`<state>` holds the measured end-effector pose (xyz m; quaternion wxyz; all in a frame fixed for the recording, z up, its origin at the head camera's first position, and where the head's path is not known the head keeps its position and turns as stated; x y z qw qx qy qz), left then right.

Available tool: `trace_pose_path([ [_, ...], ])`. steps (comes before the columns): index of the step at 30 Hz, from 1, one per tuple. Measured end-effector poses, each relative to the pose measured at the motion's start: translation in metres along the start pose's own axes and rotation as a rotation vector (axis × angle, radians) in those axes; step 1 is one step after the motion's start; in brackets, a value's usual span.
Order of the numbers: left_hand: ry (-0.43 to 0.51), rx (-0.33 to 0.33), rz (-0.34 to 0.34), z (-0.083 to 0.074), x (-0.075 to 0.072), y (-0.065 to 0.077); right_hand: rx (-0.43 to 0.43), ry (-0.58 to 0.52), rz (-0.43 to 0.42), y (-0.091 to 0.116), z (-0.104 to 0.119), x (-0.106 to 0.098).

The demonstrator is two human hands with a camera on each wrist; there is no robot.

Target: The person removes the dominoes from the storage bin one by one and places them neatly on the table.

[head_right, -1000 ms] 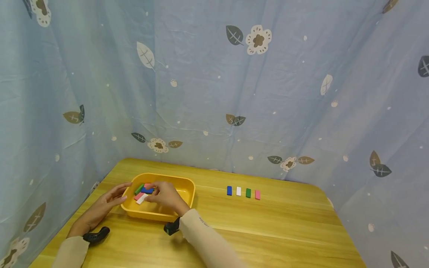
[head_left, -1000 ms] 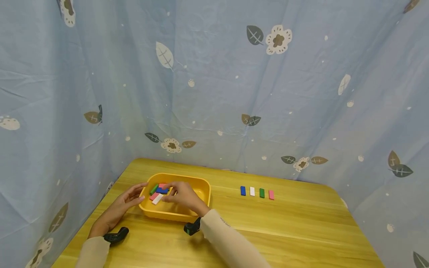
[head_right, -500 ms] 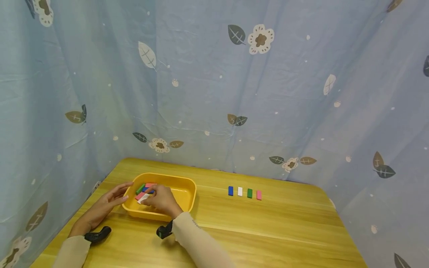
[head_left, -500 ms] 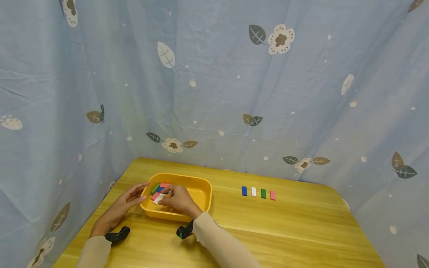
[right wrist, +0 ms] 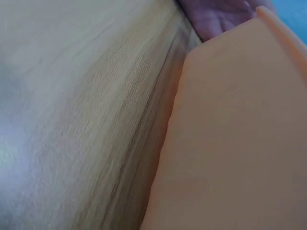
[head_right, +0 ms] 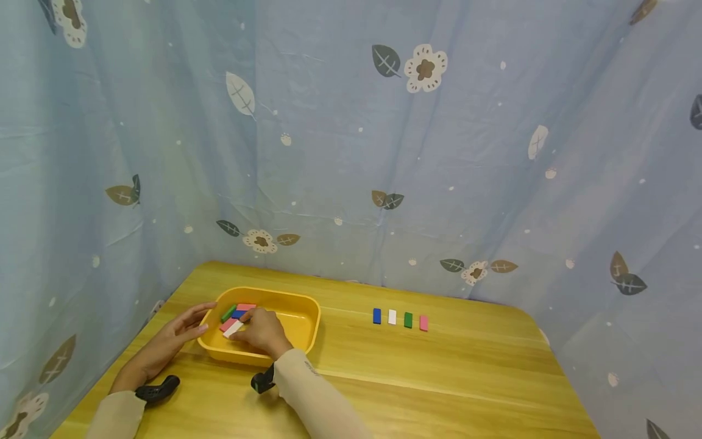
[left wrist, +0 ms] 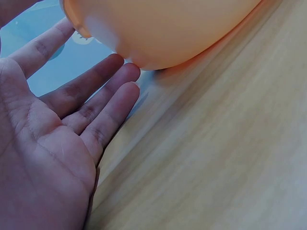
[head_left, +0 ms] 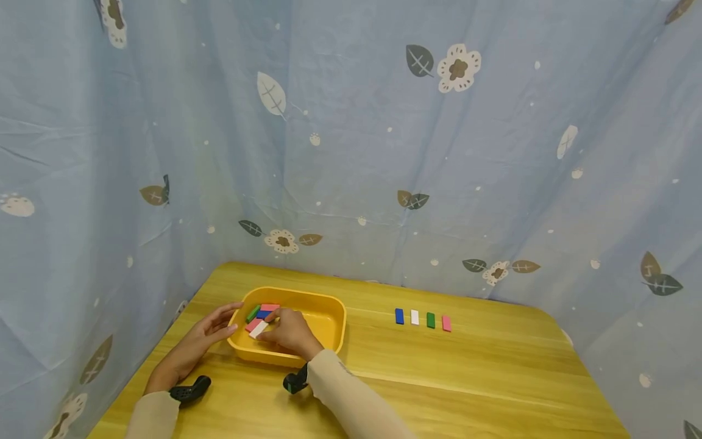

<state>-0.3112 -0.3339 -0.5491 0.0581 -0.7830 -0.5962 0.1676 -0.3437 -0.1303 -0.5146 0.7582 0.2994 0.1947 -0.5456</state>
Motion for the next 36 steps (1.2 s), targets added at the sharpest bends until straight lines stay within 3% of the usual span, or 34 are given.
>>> trace_pose_path([
  [10, -0.014, -0.038, -0.004, 0.004, -0.001, 0.004, 0.057, 0.234, -0.107, 0.001, 0.009, 0.009],
  [20, 0.022, -0.008, 0.0, 0.003, 0.003, -0.001, 0.074, 0.51, -0.219, 0.004, 0.017, 0.01],
  [30, 0.005, -0.011, 0.003, -0.002, 0.003, 0.0, -0.007, 0.369, -0.111, 0.006, 0.012, 0.005],
  [36, 0.003, -0.021, -0.005, -0.004, 0.003, 0.001, -0.04, 0.366, -0.086, 0.007, 0.011, 0.0],
])
Point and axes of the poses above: each hand's wrist, its own y-axis away from the middle knuckle, its own x-axis out of the palm, z = x × y, the point moved 6 cm from there along -y, towards the middle knuckle, and after that the axes turned 15 degrees about x, right-handed, at the moved point
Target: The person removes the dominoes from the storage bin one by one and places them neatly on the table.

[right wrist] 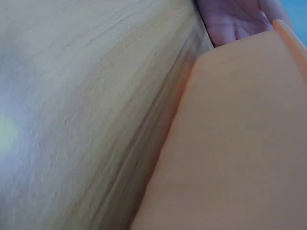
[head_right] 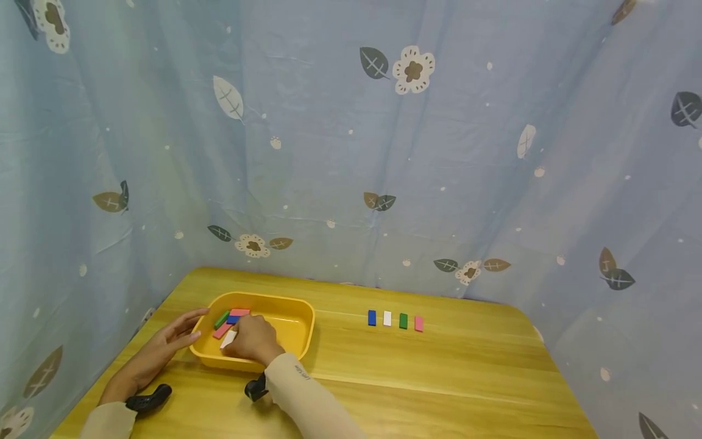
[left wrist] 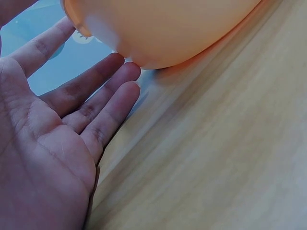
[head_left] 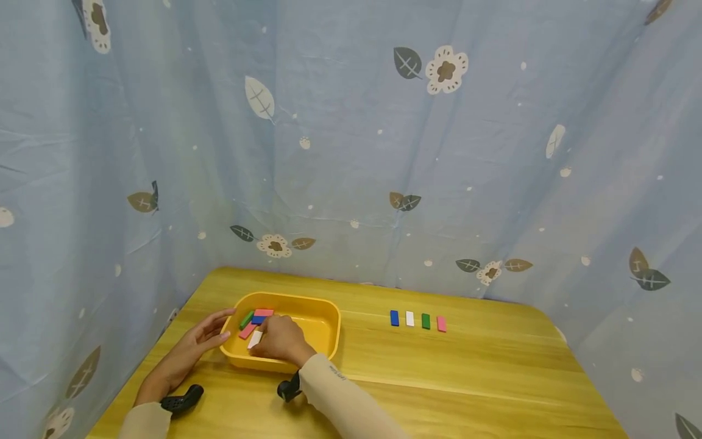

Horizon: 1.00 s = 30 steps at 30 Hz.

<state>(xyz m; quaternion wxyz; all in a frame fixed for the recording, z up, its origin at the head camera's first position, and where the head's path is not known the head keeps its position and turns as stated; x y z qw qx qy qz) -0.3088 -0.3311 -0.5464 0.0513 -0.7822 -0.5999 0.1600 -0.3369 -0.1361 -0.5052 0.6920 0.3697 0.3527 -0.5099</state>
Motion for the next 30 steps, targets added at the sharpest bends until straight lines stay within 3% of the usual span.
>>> trace_pose_path([
  [8, -0.012, -0.033, -0.002, 0.003, -0.002, 0.001, -0.018, -0.232, 0.079, 0.003, -0.006, -0.01],
  [14, -0.011, -0.042, -0.007, 0.003, -0.001, -0.002, -0.048, -0.31, 0.107, 0.006, -0.012, -0.028],
  [30, -0.05, -0.081, -0.008, 0.005, -0.002, -0.002, -0.186, -0.251, 0.018, 0.011, -0.051, -0.08],
])
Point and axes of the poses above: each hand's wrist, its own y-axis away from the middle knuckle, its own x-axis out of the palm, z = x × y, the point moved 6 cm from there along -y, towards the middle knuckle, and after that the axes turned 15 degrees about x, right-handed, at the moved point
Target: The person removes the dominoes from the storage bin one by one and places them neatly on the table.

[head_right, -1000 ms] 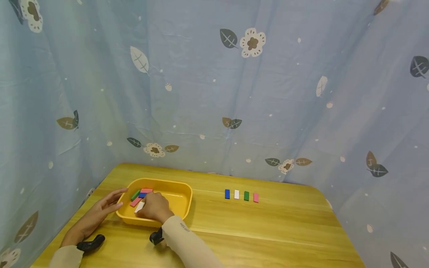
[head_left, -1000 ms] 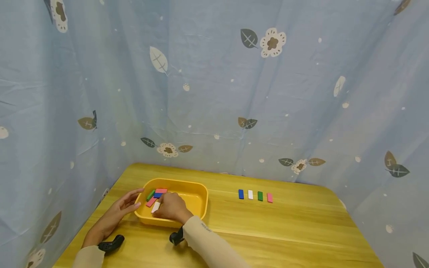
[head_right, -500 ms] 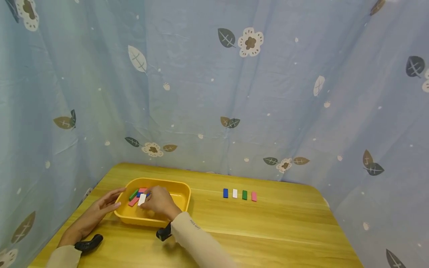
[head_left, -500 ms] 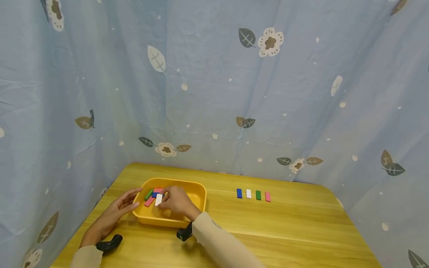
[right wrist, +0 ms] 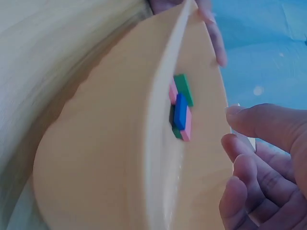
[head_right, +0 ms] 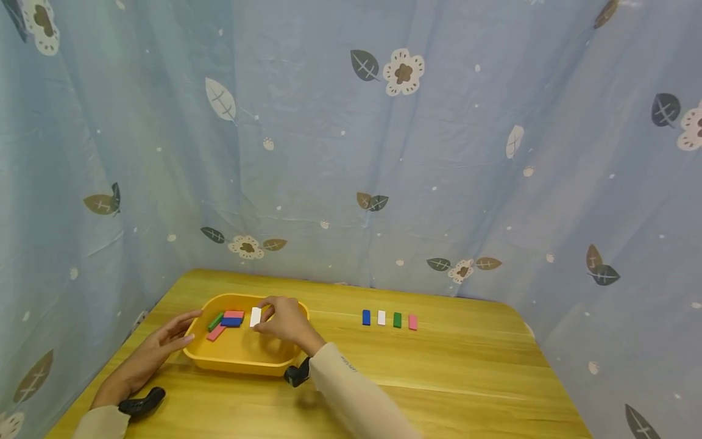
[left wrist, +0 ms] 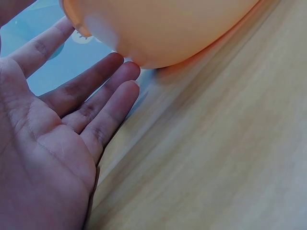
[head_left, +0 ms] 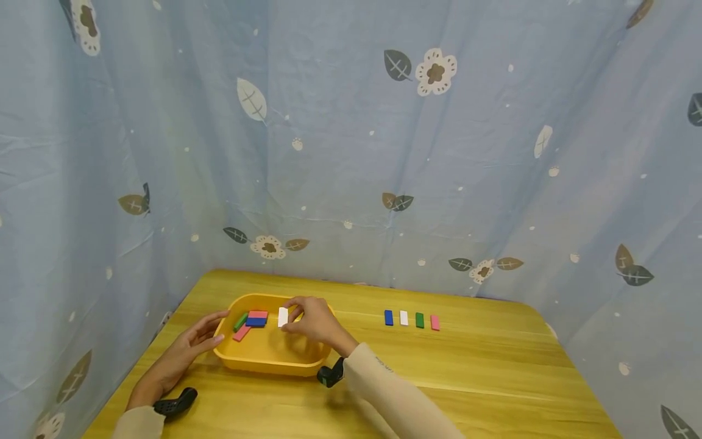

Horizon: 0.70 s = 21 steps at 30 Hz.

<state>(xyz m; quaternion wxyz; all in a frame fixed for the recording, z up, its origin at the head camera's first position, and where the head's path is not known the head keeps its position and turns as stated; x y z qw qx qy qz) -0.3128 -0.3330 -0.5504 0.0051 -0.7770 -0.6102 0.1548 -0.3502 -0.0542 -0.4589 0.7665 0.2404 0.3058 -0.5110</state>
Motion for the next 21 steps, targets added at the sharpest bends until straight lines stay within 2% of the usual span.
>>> trace_pose_path([
  [13, 0.007, 0.006, -0.002, -0.002, 0.003, 0.0, 0.023, -0.097, -0.027, 0.016, -0.036, -0.044],
  [21, -0.025, 0.009, -0.013, -0.001, 0.001, 0.0, 0.019, -0.058, -0.039, 0.026, -0.052, -0.068],
])
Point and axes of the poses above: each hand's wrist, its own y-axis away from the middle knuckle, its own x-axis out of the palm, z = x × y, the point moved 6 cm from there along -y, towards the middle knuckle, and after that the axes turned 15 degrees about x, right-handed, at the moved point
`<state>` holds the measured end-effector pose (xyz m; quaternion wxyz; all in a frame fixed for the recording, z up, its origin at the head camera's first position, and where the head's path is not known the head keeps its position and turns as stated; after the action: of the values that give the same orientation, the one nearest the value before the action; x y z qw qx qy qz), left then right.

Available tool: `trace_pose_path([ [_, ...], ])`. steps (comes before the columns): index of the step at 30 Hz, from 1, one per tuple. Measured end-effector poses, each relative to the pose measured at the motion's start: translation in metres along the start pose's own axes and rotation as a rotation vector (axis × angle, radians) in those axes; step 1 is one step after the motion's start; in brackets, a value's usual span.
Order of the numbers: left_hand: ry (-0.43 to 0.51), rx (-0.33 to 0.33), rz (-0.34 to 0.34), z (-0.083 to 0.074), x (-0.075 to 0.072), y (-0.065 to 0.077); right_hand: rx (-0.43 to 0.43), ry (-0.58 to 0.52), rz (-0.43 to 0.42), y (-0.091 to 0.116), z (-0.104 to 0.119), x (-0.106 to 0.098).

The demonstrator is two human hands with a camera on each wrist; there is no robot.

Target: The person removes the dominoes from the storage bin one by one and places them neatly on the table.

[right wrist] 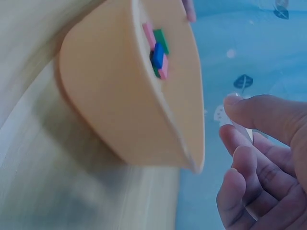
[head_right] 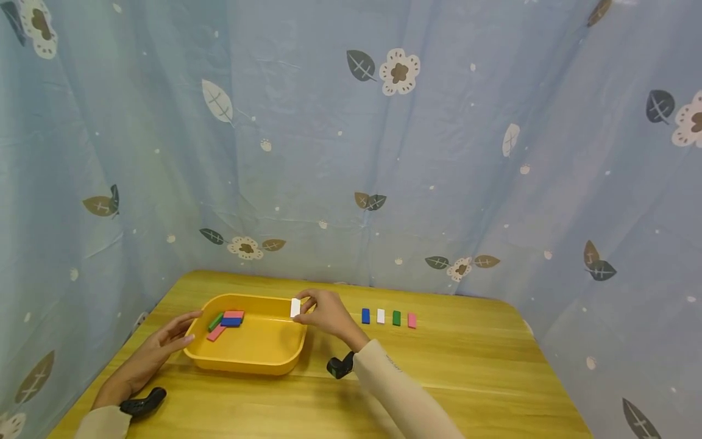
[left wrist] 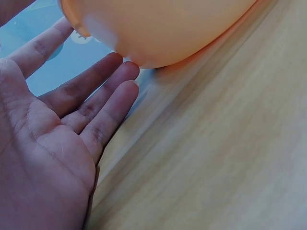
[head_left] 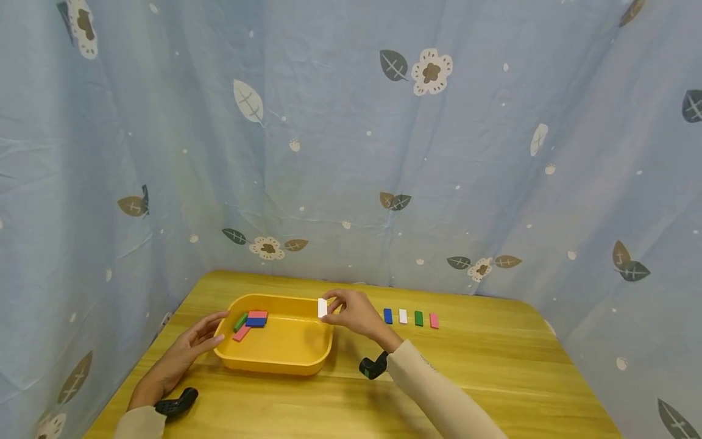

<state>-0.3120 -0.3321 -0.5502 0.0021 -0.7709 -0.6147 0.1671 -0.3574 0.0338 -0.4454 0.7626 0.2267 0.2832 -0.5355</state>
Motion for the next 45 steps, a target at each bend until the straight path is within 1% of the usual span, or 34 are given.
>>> trace_pose_path([
  [7, 0.02, -0.008, -0.016, 0.002, 0.001, -0.002, 0.019, -0.001, -0.018, 0.007, -0.016, -0.021],
  [11, 0.026, -0.007, -0.002, 0.003, 0.002, -0.001, 0.03, -0.009, -0.047, 0.013, -0.026, -0.035],
  [15, 0.033, -0.003, 0.01, 0.003, 0.002, 0.0, 0.042, -0.002, -0.064, 0.02, -0.04, -0.044],
  [20, 0.03, -0.004, 0.008, 0.002, 0.001, 0.001, 0.059, 0.024, -0.094, 0.028, -0.062, -0.052],
  [26, 0.027, 0.0, 0.007, 0.0, 0.001, 0.0, 0.088, 0.019, -0.129, 0.038, -0.092, -0.067],
  [31, 0.018, -0.002, 0.015, 0.0, 0.001, 0.0, 0.122, 0.038, -0.156, 0.047, -0.113, -0.084],
  [36, 0.0, 0.004, 0.018, -0.001, 0.0, 0.002, 0.154, 0.065, -0.182, 0.051, -0.13, -0.103],
  [41, -0.006, 0.001, 0.017, 0.0, -0.001, 0.0, 0.177, 0.082, -0.22, 0.056, -0.151, -0.12],
  [45, -0.01, 0.0, 0.017, 0.002, -0.002, -0.002, 0.205, 0.082, -0.246, 0.063, -0.169, -0.128],
])
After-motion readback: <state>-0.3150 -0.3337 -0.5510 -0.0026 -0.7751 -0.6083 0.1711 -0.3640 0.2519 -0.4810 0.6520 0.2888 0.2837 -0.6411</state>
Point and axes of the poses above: each hand's wrist, its own y-axis away from the middle knuckle, its own x-axis out of the palm, z = x × y, the point moved 6 cm from there along -y, towards the middle knuckle, and after that the axes turned 15 degrees about x, right-handed, at the moved point
